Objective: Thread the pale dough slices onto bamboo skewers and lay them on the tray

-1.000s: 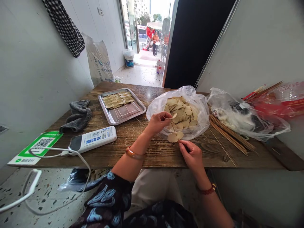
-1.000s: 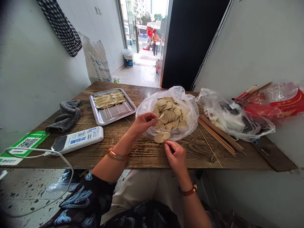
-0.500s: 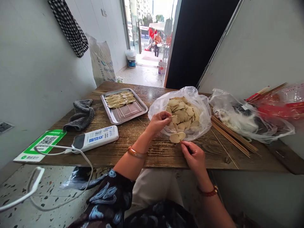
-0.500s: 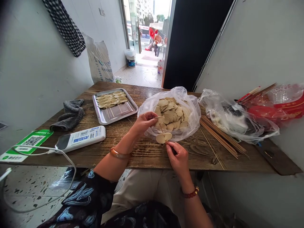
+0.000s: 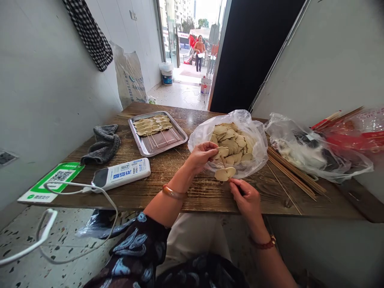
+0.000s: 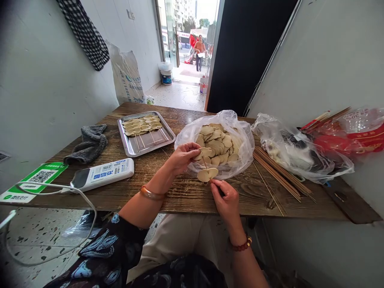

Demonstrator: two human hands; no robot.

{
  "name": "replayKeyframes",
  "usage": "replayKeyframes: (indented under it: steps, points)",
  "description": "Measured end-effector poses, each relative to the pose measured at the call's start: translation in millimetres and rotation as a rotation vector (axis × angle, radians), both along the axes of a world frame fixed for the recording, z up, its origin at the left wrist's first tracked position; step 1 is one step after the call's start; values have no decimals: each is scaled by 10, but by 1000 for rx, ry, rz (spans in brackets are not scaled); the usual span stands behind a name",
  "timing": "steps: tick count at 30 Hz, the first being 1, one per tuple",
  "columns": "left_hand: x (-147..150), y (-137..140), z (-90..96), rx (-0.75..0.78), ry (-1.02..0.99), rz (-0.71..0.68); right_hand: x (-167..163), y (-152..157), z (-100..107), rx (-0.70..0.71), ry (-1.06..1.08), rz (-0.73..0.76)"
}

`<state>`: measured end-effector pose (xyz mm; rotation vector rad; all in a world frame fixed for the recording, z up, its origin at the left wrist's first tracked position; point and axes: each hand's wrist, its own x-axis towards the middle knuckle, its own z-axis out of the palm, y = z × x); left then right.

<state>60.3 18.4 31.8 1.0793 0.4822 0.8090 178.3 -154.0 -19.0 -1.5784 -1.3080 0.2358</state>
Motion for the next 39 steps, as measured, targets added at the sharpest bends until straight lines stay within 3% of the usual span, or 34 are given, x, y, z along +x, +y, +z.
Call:
replayKeyframes:
  steps: [6,13,21,26,34,39]
  points:
    - [30,-60,1,33,13,-51,5,6,2,15,-2,-13]
    - [25,-43,23,120,45,13,-6,27,8,-9,22,-38]
    - [44,-71,3,260,126,-4,-3,16,6,-7,31,-50]
    - [69,-64,-23,373,193,49,-1,22,2,-26,32,-58]
    - [83,-33,-51,344,166,130,-5,16,12,-38,32,-50]
    - [94,-40,-53,424,210,159,1,20,2,-38,35,-56]
